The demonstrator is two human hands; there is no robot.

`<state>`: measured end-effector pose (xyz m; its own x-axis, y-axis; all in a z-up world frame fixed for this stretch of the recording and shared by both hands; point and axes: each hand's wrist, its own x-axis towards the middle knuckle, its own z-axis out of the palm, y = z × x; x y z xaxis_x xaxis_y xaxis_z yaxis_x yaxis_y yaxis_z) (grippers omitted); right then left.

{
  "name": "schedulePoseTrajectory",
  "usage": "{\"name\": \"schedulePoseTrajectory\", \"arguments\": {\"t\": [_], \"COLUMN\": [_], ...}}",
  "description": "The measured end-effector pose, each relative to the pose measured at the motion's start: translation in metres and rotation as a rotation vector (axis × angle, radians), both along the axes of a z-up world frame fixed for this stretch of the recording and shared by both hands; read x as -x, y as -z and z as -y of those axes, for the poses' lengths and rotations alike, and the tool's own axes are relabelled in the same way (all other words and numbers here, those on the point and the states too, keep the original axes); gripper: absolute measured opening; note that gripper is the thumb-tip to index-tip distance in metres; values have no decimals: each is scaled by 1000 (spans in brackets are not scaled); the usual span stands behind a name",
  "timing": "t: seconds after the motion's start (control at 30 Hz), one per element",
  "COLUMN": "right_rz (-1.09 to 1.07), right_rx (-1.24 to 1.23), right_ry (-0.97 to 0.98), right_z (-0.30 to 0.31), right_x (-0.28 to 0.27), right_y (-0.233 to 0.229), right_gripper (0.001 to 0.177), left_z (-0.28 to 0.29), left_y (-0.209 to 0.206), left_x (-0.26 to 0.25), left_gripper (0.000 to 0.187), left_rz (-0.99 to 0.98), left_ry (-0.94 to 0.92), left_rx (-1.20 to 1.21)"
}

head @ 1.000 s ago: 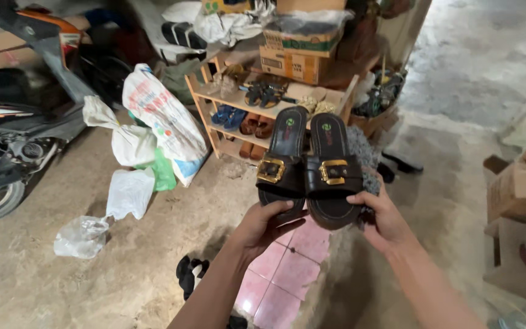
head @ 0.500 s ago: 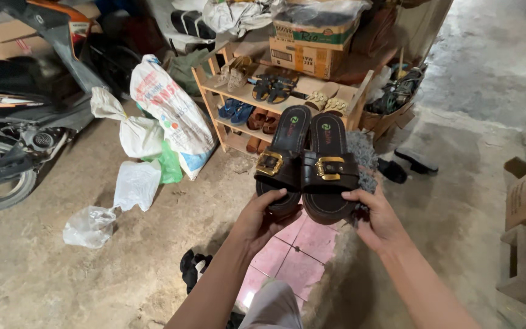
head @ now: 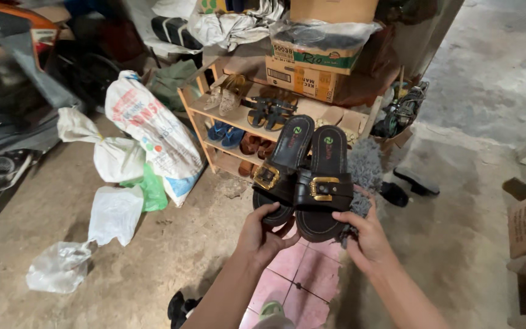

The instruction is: The person wipes a pair of brown slides with a gray duster, cleaning the upper, sole, and heel areas. The person then places the slides on a wooden shoe rack and picks up a white plastic bag.

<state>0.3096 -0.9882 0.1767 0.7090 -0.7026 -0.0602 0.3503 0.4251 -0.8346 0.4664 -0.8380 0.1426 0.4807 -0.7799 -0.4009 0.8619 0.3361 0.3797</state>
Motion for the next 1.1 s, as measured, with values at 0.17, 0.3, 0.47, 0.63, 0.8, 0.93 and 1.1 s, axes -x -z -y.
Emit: {"name": "schedulePoseTrajectory", "arguments": {"t": [0.17, 0.3, 0.47, 0.63, 0.8, 0.93, 1.1], "right_rz": [80, 66, 51, -30, -3, -115, -189], "right_rx": [-3, -25, -9, 9, 120, 41, 90], "right_ry": [67, 77, 104, 83, 26, -36, -135], "right_z": [5, 15, 25, 49, 86, 118, 169], "right_x": [-49, -74, -98, -111, -137, -158, -185], "right_y": [2, 4, 0, -6, -14, -20, -41], "right_gripper": [70, 69, 70, 71, 75, 80, 80], "left_z": [20, 32, 49, 73, 98, 120, 156], "left_y": [-9, -13, -16, -12, -16, -25, -50], "left_x": [-45, -75, -96, -106, -124, -135, -153], "left_gripper": [20, 28, 31, 36, 43, 52, 63], "left_rz": [-72, -102, 36, 232, 221, 240, 317], "left_ry": [5, 74, 52, -14, -9, -66, -98], "left_rx": [55, 188, 115, 15, 73, 22, -76]}}
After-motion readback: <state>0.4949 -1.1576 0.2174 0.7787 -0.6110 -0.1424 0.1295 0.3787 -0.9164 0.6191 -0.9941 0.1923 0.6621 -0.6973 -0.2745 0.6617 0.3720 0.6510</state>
